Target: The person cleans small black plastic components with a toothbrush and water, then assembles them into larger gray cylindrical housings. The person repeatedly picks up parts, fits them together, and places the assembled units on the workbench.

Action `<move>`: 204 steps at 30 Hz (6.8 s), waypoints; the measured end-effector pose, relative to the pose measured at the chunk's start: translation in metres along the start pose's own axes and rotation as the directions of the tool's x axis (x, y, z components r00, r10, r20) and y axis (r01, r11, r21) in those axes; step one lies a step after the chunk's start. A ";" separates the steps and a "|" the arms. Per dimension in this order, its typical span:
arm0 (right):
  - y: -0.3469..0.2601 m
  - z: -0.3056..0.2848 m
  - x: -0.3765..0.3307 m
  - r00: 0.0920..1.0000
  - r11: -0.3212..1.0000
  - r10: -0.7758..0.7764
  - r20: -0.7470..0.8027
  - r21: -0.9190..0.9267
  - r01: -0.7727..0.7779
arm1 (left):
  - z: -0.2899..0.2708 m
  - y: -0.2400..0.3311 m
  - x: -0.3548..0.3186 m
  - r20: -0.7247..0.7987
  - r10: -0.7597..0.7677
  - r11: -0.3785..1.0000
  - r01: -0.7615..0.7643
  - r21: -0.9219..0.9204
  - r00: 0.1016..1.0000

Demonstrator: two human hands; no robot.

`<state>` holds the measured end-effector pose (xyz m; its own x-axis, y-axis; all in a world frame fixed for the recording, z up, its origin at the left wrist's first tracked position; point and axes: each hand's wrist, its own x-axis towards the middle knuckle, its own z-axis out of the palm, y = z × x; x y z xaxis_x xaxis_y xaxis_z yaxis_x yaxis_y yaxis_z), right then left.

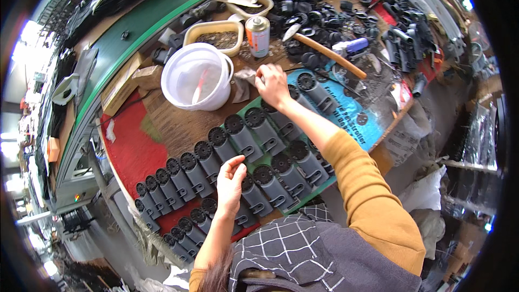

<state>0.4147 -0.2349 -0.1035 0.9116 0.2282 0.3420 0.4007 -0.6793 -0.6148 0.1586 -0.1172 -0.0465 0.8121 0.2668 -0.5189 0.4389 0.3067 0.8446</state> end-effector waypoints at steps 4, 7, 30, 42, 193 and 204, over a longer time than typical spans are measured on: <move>-0.046 -0.101 -0.095 0.999 0.832 -0.021 0.041 0.555 -0.006 | 0.023 0.010 0.012 0.134 0.064 0.995 -0.053 -0.084 0.989; -0.092 -0.150 -0.178 0.972 0.706 0.107 0.208 0.673 -0.222 | 0.047 0.005 0.013 0.442 0.125 0.976 -0.030 -0.214 0.888; -0.145 -0.264 -0.441 0.608 0.161 0.773 0.184 0.869 -0.468 | 0.177 -0.130 -0.171 0.721 -0.190 0.949 0.313 -0.040 0.667; -0.047 -0.302 -0.443 0.723 0.117 0.513 0.464 0.796 -0.594 | 0.221 -0.139 -0.193 0.621 -0.025 0.996 -0.038 0.087 0.783; 0.753 -0.569 -0.459 -0.305 -0.322 0.933 0.189 0.815 -0.482 | 0.935 -0.413 0.242 0.251 -0.494 0.659 0.170 0.732 0.832; 0.627 -0.633 -0.589 -0.456 0.007 0.844 -0.281 0.857 -0.515 | 0.929 -0.283 0.061 0.728 -0.556 0.698 -0.250 0.671 0.401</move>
<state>0.0712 -1.2367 -0.2405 -0.1034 -0.8735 -0.4757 -0.3877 0.4759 -0.7894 0.4411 -1.0368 -0.1945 0.3611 -0.7289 -0.5816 0.3618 -0.4653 0.8078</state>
